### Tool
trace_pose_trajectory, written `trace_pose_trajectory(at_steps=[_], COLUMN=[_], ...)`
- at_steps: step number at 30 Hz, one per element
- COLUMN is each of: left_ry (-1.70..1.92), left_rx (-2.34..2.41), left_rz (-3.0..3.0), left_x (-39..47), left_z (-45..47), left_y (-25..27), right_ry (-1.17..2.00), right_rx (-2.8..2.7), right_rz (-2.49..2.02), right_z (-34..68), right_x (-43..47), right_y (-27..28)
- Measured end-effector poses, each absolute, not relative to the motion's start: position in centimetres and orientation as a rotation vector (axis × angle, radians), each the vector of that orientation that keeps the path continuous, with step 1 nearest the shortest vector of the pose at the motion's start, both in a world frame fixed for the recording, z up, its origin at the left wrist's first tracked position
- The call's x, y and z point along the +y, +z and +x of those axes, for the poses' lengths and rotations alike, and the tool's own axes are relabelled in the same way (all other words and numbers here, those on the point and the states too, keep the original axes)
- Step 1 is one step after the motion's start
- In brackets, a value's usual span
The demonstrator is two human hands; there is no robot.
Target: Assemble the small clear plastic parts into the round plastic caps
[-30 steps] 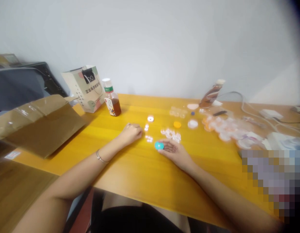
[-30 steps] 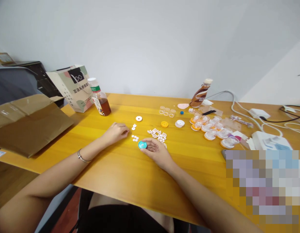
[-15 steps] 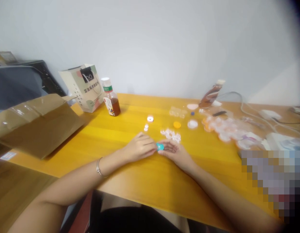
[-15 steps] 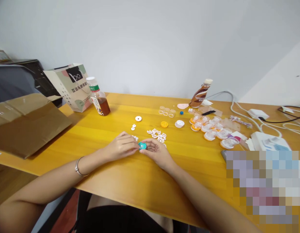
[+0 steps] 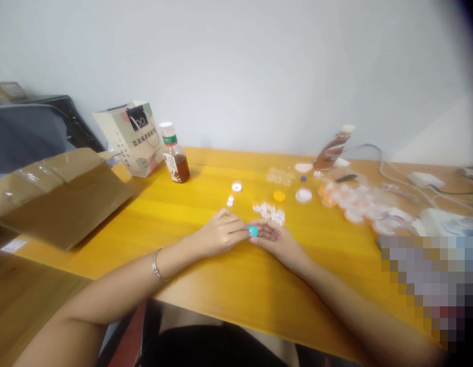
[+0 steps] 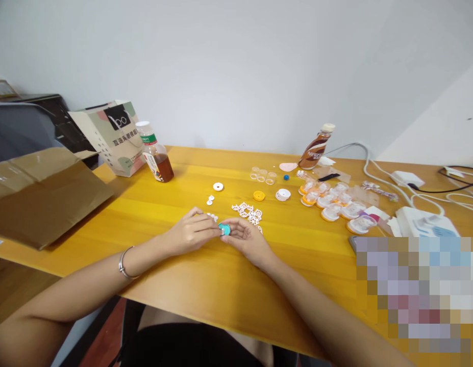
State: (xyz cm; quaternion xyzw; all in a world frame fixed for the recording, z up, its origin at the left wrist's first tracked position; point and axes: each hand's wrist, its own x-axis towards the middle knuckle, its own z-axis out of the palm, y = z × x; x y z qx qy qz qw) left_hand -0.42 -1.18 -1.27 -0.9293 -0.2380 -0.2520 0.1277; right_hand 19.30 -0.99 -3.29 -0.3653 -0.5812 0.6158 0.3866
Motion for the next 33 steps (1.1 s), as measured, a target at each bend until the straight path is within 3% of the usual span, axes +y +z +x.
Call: trace_pose_trajectory(at_steps=[12, 20, 33], left_ry=[-0.800, -0.786, -0.748], left_rx=[-0.759, -1.317, -1.250], left_rz=[-2.760, -2.872, -2.901], left_x=[-1.0, 2.0, 2.5], left_z=[-0.8, -4.2, -3.7], left_y=[-1.2, -1.1, -2.6], right_ry=[1.535, 1.475, 1.495], right_rx=[-1.514, -1.515, -1.518], right_rz=[-0.955, -1.030, -1.009], right_z=[19.3, 19.4, 19.4], right_x=[-1.1, -1.3, -1.2], right_y=[-3.2, -2.7, -2.9])
